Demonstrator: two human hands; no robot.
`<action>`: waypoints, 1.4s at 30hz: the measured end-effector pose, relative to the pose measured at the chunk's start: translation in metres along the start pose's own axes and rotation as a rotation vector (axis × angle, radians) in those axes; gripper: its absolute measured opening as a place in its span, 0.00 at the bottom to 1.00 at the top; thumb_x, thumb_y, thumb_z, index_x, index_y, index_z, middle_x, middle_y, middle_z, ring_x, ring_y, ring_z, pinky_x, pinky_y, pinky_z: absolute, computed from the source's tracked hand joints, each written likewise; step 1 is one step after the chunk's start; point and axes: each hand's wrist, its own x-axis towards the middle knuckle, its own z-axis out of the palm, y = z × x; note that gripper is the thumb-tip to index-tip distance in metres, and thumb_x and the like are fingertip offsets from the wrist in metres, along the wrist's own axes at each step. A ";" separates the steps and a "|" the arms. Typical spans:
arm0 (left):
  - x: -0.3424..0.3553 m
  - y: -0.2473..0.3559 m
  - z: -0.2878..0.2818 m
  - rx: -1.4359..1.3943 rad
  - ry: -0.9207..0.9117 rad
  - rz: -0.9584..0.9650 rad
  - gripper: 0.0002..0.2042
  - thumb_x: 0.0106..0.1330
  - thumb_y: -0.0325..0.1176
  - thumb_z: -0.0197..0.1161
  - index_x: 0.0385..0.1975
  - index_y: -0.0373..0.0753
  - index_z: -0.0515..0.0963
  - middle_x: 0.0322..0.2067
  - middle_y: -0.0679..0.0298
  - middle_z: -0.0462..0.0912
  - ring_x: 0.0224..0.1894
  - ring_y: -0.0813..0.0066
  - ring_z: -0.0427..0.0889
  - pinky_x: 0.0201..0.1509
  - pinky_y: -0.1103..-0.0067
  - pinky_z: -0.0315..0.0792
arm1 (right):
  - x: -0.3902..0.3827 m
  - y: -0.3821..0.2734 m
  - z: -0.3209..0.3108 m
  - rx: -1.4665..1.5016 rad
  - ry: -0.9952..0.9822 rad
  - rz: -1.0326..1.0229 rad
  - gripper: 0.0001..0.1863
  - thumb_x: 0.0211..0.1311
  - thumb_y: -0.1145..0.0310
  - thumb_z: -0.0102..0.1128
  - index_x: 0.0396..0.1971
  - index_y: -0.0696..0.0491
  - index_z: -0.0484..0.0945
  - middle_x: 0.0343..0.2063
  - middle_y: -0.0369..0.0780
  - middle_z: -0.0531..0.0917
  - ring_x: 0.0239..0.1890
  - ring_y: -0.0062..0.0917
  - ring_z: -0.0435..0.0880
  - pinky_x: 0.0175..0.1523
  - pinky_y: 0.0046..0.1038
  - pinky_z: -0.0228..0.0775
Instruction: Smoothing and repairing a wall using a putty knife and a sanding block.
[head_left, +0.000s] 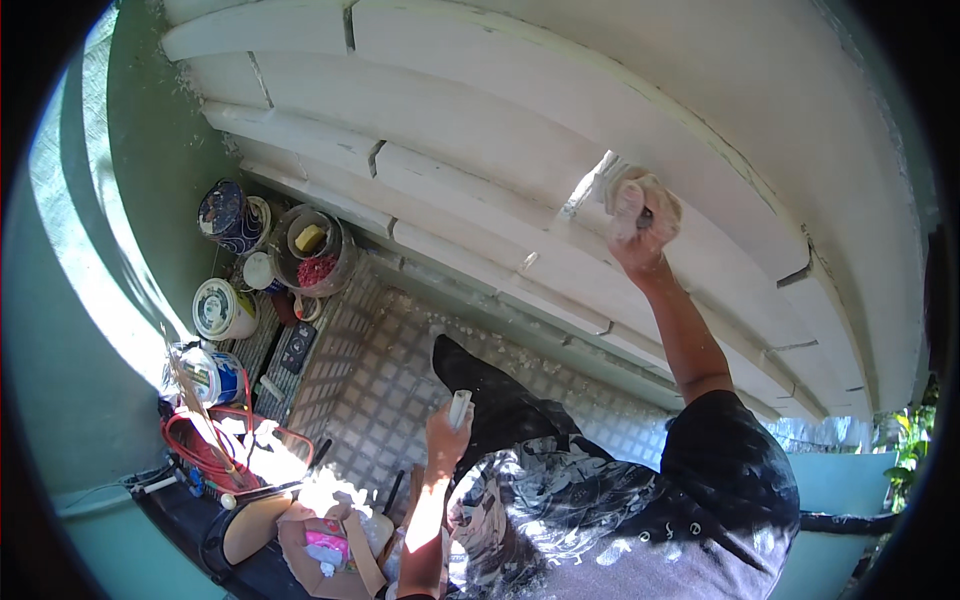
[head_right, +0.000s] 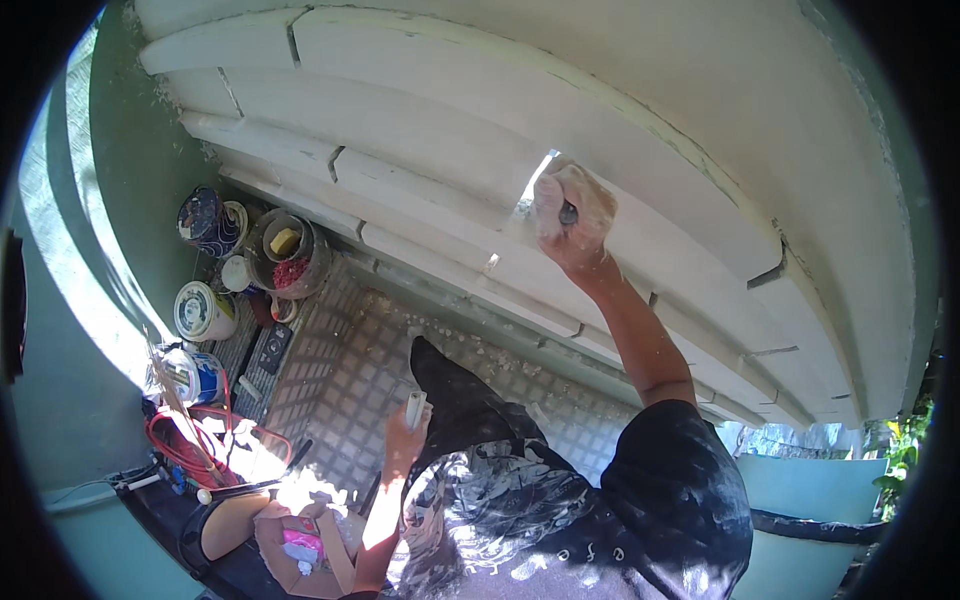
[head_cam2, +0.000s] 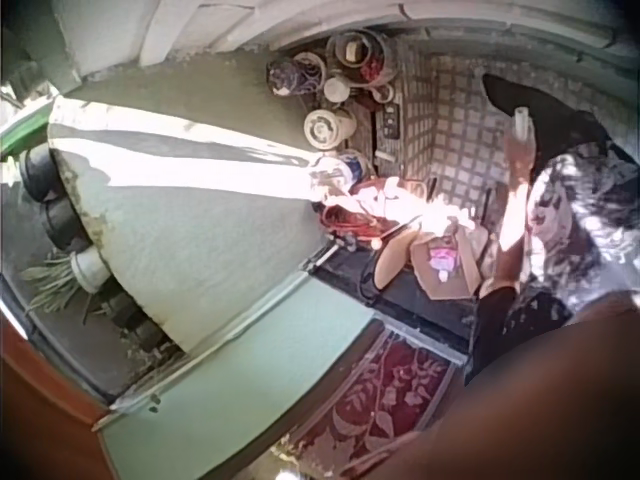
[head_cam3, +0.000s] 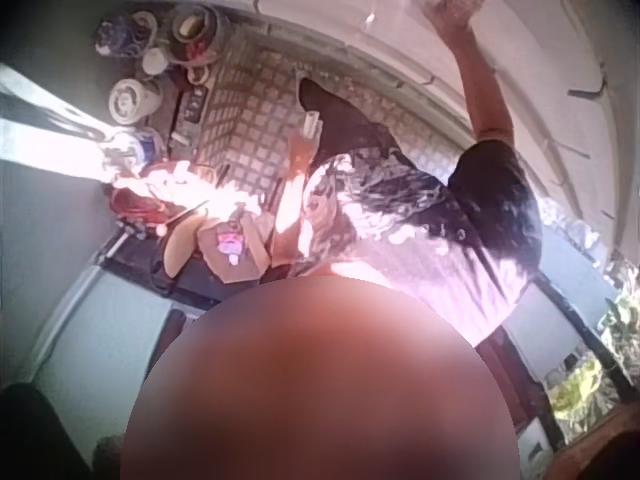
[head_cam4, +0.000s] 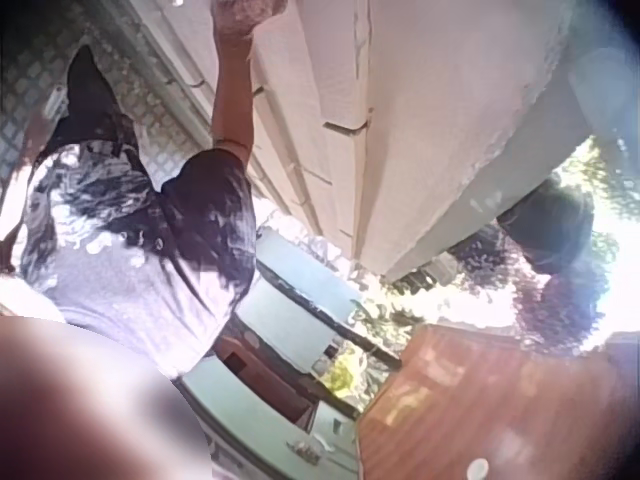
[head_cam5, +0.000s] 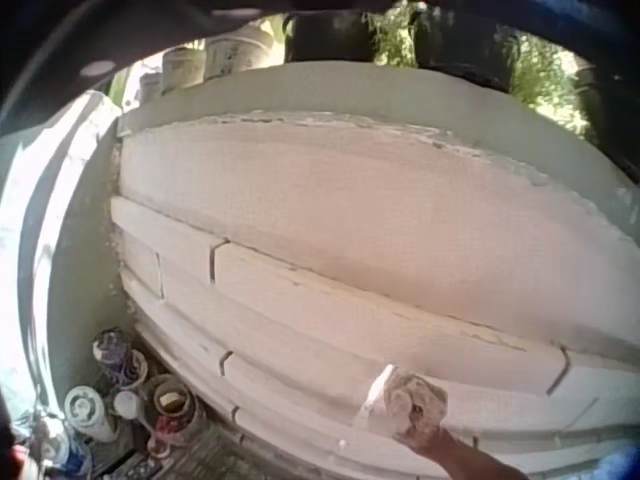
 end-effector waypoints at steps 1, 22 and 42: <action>-0.003 0.003 -0.009 -0.002 0.027 -0.032 0.09 0.60 0.34 0.63 0.35 0.38 0.80 0.29 0.50 0.83 0.35 0.50 0.83 0.38 0.66 0.75 | -0.003 0.000 0.003 0.010 0.000 -0.004 0.16 0.70 0.69 0.46 0.20 0.55 0.62 0.17 0.39 0.71 0.16 0.22 0.68 0.20 0.25 0.59; 0.194 0.119 -0.048 0.126 -0.530 0.271 0.08 0.63 0.31 0.61 0.36 0.35 0.80 0.30 0.54 0.84 0.32 0.65 0.85 0.38 0.75 0.75 | -0.066 0.005 0.055 0.142 0.538 0.706 0.17 0.52 0.84 0.64 0.16 0.54 0.63 0.12 0.35 0.67 0.14 0.18 0.67 0.22 0.23 0.58; 0.308 0.220 -0.004 0.963 -1.637 1.325 0.15 0.51 0.35 0.66 0.41 0.48 0.77 0.23 0.59 0.79 0.29 0.57 0.81 0.34 0.64 0.73 | -0.022 -0.034 0.021 0.566 1.139 0.239 0.34 0.68 0.45 0.40 0.10 0.58 0.65 0.08 0.36 0.65 0.10 0.20 0.61 0.16 0.25 0.49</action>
